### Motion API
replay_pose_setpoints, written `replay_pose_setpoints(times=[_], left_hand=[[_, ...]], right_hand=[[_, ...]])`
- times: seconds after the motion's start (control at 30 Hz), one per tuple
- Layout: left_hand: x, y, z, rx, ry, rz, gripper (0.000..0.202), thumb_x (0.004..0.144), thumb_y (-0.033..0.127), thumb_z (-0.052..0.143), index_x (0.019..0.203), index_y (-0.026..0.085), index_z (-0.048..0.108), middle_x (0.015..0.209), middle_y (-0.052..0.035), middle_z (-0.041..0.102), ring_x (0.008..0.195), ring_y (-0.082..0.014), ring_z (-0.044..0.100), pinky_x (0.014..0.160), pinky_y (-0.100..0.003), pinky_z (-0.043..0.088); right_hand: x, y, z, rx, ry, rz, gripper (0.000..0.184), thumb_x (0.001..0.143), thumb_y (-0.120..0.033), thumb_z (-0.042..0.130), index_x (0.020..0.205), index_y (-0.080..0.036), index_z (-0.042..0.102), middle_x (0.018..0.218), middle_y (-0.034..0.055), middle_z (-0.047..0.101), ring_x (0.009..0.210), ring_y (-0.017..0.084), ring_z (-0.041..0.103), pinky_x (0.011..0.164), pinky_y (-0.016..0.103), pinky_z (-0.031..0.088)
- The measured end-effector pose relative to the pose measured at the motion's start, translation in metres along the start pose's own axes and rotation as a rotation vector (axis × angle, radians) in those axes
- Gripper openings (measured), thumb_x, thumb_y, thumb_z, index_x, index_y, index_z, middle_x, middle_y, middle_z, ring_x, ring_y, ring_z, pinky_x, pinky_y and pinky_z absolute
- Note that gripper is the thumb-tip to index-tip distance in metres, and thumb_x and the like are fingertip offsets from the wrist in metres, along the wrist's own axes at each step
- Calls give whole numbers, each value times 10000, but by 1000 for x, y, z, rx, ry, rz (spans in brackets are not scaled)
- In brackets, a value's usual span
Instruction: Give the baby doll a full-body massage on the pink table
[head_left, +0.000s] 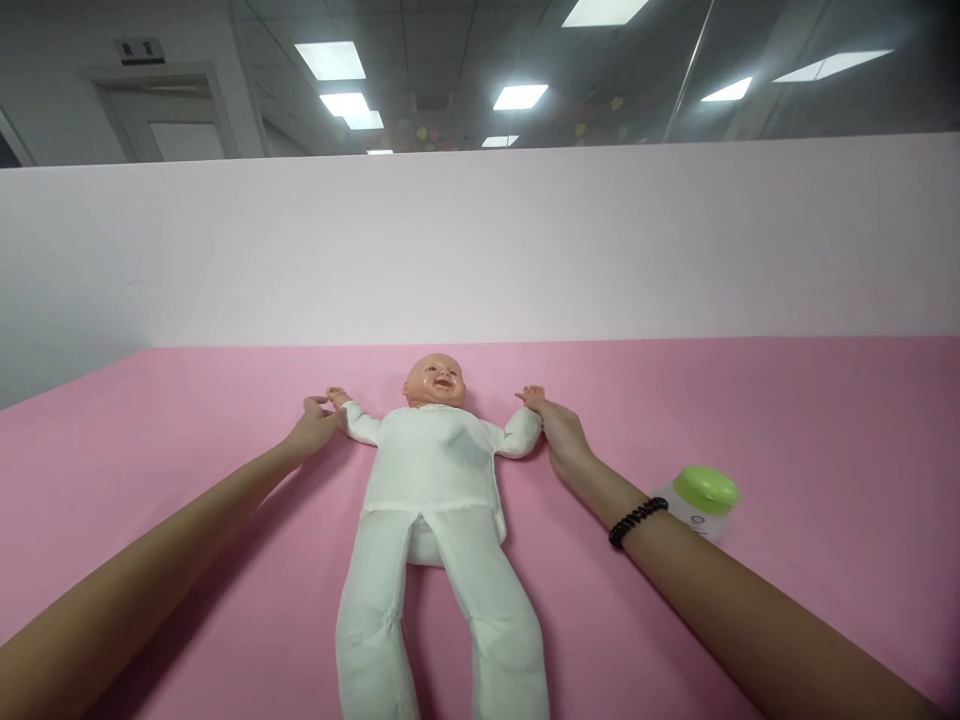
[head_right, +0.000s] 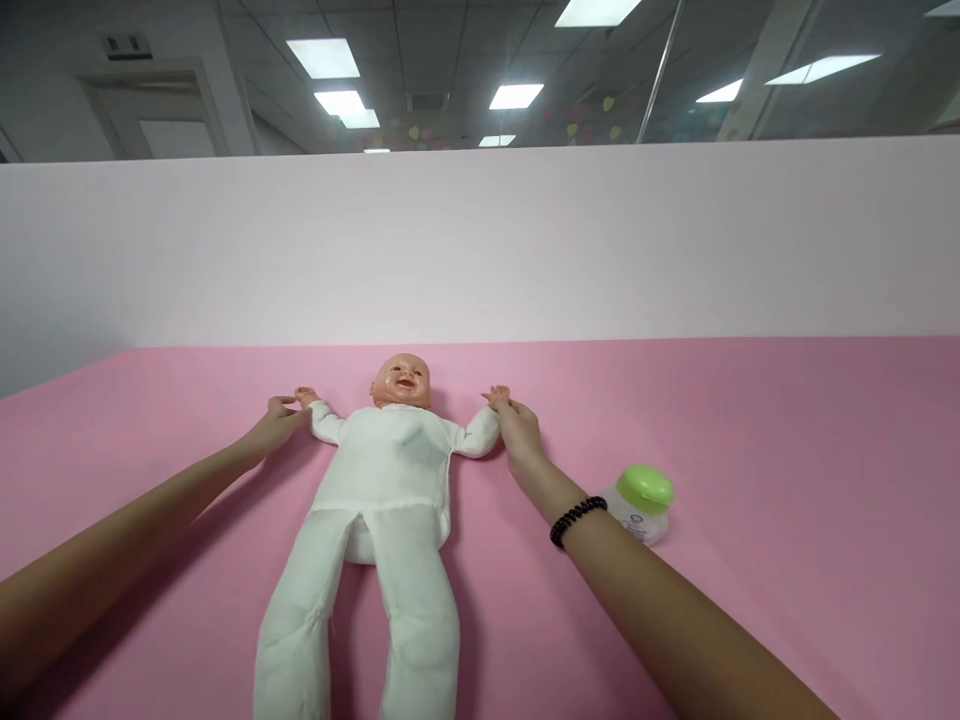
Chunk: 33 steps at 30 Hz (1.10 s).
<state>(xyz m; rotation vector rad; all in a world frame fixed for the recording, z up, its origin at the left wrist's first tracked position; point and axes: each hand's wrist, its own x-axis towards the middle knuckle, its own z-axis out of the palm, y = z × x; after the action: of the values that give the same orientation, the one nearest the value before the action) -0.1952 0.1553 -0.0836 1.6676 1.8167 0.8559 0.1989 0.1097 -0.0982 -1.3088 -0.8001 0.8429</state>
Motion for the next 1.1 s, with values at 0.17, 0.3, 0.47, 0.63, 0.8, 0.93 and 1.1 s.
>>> replay_pose_setpoints(times=[0.17, 0.3, 0.47, 0.63, 0.8, 0.93, 1.1], left_hand=[[-24, -20, -6, 454, 100, 16, 797, 815, 644, 520, 1419, 145, 371, 1344, -263, 543, 1358, -437, 453, 1040, -519, 410], [-65, 1, -21, 557, -24, 80, 767, 828, 678, 436, 1378, 143, 438, 1357, -265, 541, 1300, -441, 494, 946, -491, 463], [-149, 56, -34, 597, -401, 29, 758, 825, 840, 276, 909, 188, 654, 998, -186, 711, 918, -374, 680, 791, -431, 490], [-216, 79, -16, 606, -533, 124, 763, 738, 904, 382, 729, 211, 701, 863, -159, 746, 796, -375, 683, 738, -440, 481], [-242, 77, -11, 447, -531, 214, 697, 726, 809, 520, 1049, 233, 745, 1007, -141, 766, 948, -383, 700, 796, -416, 505], [-245, 72, -21, 345, -368, 119, 742, 696, 615, 634, 1265, 142, 584, 1145, -214, 721, 971, -385, 710, 704, -372, 521], [-266, 64, -25, 187, -200, 8, 842, 726, 551, 628, 1376, 98, 343, 1100, -219, 716, 969, -367, 716, 664, -366, 526]], right_hand=[[4, 9, -5, 78, 175, 70, 364, 795, -203, 554, 1105, -168, 741, 1226, 70, 728, 1156, 196, 670, 929, 257, 570], [7, 13, -4, 27, 252, 71, 352, 811, -255, 570, 1129, -191, 708, 1069, 71, 748, 1049, 214, 694, 854, 296, 595], [0, 14, 0, -47, 300, 79, 371, 794, -312, 609, 1140, -197, 675, 990, 65, 736, 956, 234, 702, 793, 321, 597], [-22, 20, 6, -117, 328, 31, 399, 817, -353, 576, 1174, -196, 661, 1147, 101, 723, 1046, 251, 691, 835, 318, 576], [-36, 18, 4, -128, 265, -29, 424, 853, -275, 555, 1264, -190, 615, 1269, 88, 687, 1116, 197, 671, 866, 265, 550], [-36, 13, -2, -101, 198, -19, 337, 911, -216, 582, 1243, -169, 618, 1253, 90, 685, 1067, 177, 680, 867, 283, 558], [-35, 14, -6, -67, 167, -10, 296, 972, -315, 638, 1214, -145, 622, 1194, 91, 670, 1007, 198, 677, 877, 392, 576]])
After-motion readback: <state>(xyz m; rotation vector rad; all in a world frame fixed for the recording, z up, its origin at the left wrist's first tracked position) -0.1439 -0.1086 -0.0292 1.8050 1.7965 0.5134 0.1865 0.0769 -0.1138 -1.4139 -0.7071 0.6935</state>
